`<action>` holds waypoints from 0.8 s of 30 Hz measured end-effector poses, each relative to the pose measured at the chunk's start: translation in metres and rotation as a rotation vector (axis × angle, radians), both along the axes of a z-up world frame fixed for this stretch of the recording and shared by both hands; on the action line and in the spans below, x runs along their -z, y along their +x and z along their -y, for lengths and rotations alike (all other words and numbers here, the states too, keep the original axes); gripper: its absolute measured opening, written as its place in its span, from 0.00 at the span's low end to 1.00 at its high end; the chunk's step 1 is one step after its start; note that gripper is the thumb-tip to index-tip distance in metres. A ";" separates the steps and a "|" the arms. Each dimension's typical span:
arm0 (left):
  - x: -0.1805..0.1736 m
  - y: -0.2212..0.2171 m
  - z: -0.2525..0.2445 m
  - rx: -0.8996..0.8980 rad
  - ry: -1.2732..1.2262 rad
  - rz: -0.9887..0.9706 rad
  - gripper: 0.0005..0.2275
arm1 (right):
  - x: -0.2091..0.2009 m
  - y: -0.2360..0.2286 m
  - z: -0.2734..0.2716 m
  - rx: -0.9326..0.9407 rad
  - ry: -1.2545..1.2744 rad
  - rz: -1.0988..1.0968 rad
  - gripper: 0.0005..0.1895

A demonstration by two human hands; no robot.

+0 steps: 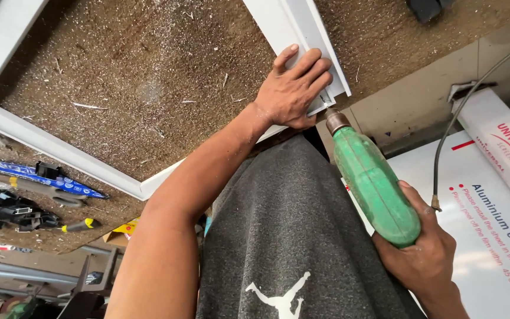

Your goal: The person assembles a rectangular aluminum frame by inserting black corner connectors into profile ends, tapping them with a hammer, and securing the joints with a power drill and screws. The person repeatedly aligns and fastens the frame corners on a workbench.

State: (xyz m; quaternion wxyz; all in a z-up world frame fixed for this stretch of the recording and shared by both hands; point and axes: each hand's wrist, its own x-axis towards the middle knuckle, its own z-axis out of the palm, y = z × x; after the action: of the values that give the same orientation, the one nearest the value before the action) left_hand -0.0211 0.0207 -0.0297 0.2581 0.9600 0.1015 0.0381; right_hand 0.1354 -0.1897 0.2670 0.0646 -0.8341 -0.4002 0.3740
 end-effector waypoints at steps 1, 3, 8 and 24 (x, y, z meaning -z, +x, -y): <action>0.001 0.000 0.001 0.002 -0.005 -0.005 0.37 | -0.001 -0.001 -0.002 0.016 -0.027 0.022 0.43; 0.003 -0.001 0.001 0.000 -0.009 -0.008 0.36 | -0.001 -0.003 -0.005 0.028 -0.054 0.047 0.43; 0.006 -0.003 0.003 -0.001 0.041 0.017 0.39 | -0.001 -0.015 0.003 -0.156 -0.107 0.138 0.45; 0.014 -0.005 0.008 0.001 0.019 0.018 0.36 | -0.020 -0.014 -0.090 0.128 -0.707 -0.048 0.48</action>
State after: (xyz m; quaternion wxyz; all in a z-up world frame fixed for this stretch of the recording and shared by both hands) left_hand -0.0260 0.0131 -0.0440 0.2497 0.9622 0.0982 0.0475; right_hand 0.1217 -0.1001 0.2875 -0.1950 -0.8194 -0.1913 0.5039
